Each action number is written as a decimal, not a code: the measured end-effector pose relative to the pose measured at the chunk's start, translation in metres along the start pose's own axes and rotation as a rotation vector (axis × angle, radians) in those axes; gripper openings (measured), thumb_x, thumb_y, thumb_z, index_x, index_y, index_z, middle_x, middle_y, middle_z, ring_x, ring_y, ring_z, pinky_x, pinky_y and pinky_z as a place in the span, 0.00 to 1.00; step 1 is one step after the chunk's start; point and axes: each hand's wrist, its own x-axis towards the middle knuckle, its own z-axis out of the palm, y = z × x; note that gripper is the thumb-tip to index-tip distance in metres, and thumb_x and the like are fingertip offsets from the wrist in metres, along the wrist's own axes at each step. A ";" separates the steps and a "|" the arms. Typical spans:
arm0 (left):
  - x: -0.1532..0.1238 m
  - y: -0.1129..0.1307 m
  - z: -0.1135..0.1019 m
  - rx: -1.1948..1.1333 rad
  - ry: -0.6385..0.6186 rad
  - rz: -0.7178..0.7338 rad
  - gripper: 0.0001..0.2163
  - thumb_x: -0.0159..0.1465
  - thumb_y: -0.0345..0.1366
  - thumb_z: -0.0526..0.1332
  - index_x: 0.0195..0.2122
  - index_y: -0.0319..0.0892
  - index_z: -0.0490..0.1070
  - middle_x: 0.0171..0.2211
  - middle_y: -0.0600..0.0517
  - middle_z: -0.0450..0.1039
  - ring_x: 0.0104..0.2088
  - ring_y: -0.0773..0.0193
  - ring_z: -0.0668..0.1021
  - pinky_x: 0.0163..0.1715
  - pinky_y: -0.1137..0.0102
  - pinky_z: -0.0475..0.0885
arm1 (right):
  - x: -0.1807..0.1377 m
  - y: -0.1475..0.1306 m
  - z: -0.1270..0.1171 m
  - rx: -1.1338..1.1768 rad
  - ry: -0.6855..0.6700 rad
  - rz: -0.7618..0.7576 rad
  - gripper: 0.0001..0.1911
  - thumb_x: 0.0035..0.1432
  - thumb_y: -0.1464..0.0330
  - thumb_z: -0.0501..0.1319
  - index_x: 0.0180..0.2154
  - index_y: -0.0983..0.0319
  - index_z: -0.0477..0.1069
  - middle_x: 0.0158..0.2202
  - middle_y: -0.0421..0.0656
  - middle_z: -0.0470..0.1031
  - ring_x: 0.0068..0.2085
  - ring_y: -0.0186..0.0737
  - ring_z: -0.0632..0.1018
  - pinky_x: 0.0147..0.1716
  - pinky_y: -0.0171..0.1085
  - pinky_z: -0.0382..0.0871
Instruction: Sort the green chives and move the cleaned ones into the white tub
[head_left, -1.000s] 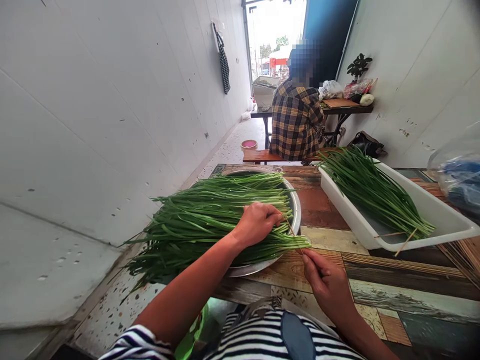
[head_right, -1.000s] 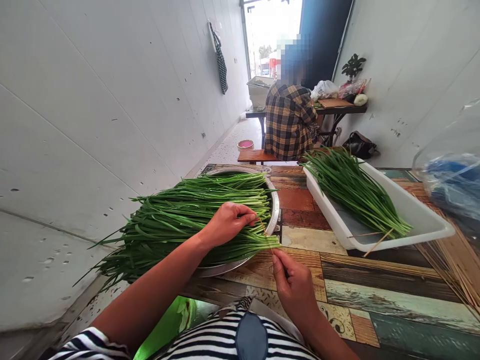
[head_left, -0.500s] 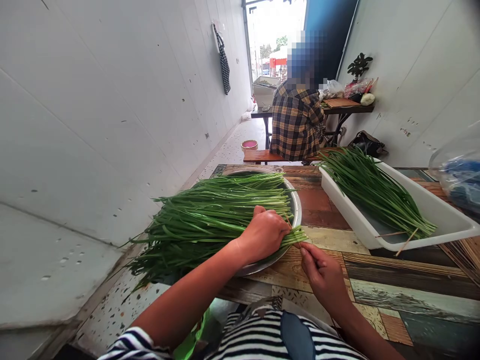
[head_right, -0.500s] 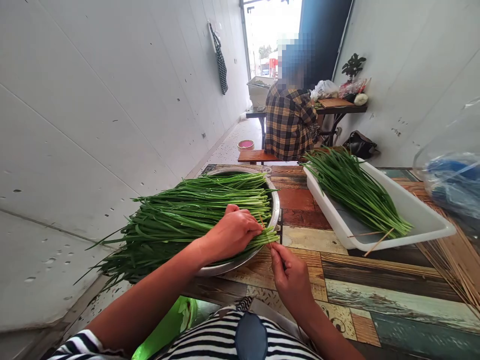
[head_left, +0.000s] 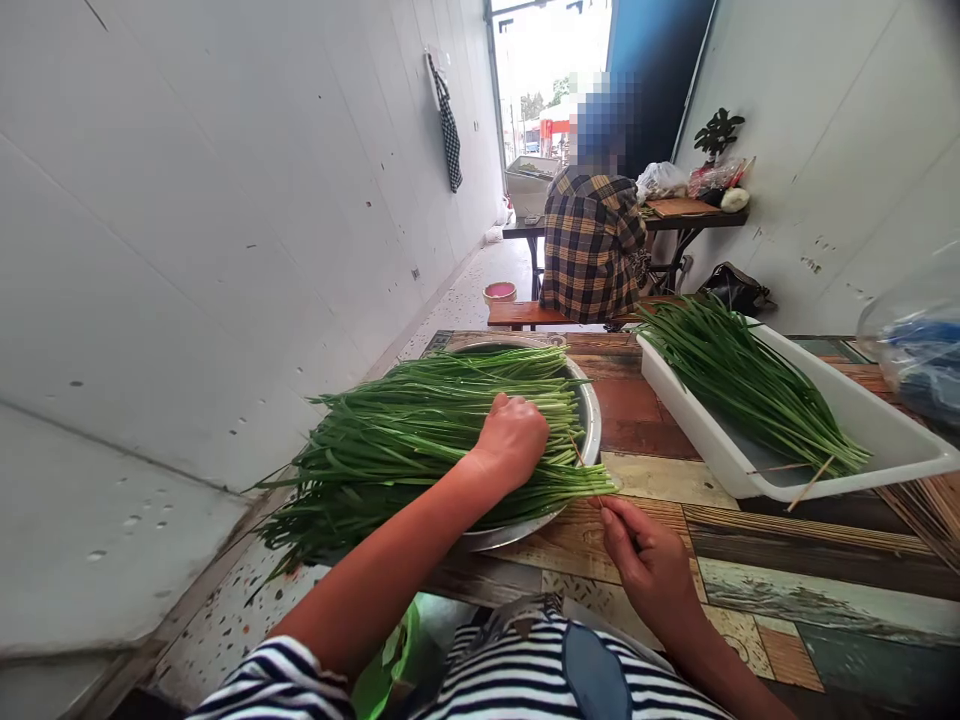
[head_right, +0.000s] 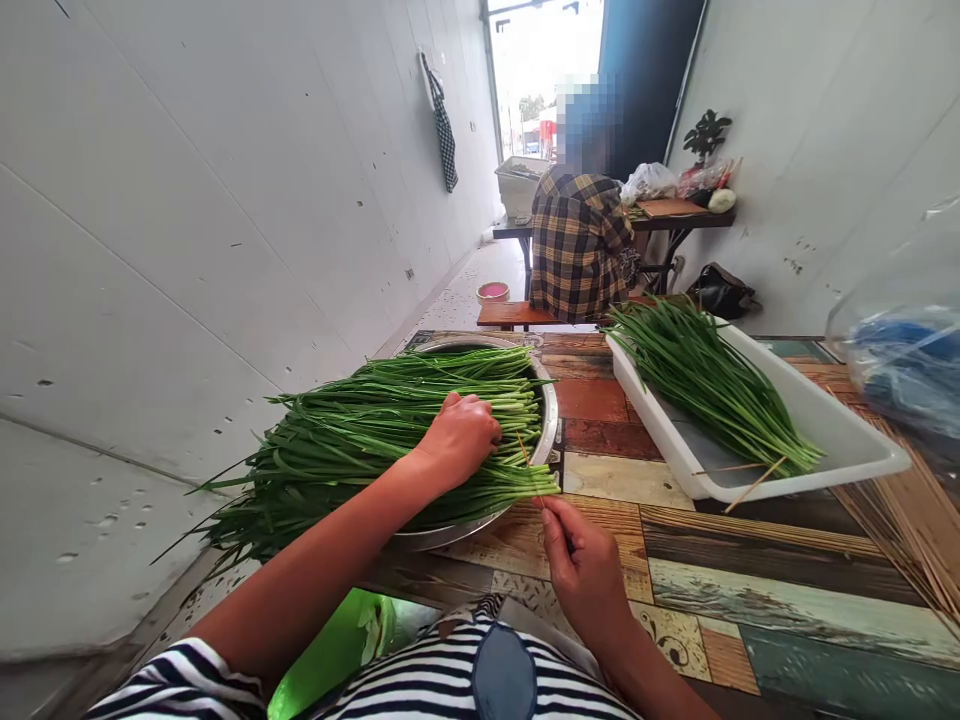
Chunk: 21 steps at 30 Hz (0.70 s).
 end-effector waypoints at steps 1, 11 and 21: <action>0.000 0.001 -0.001 -0.005 0.006 -0.006 0.10 0.57 0.28 0.54 0.24 0.37 0.75 0.32 0.41 0.74 0.40 0.51 0.72 0.42 0.58 0.59 | 0.000 0.000 0.000 0.001 -0.002 0.003 0.18 0.62 0.62 0.51 0.40 0.65 0.74 0.21 0.42 0.72 0.23 0.38 0.74 0.23 0.31 0.68; -0.005 -0.008 0.006 -0.511 0.279 -0.007 0.09 0.58 0.31 0.54 0.31 0.40 0.74 0.29 0.51 0.75 0.31 0.66 0.74 0.34 0.72 0.66 | 0.001 0.000 -0.001 -0.027 0.001 -0.010 0.17 0.62 0.63 0.51 0.40 0.65 0.74 0.20 0.41 0.71 0.23 0.36 0.72 0.24 0.31 0.67; -0.005 -0.007 0.011 -0.753 0.236 -0.046 0.08 0.56 0.31 0.59 0.33 0.43 0.78 0.34 0.55 0.79 0.36 0.66 0.78 0.40 0.73 0.70 | 0.003 0.000 0.000 -0.005 -0.023 0.032 0.18 0.62 0.62 0.50 0.41 0.66 0.74 0.18 0.39 0.67 0.22 0.36 0.72 0.20 0.30 0.65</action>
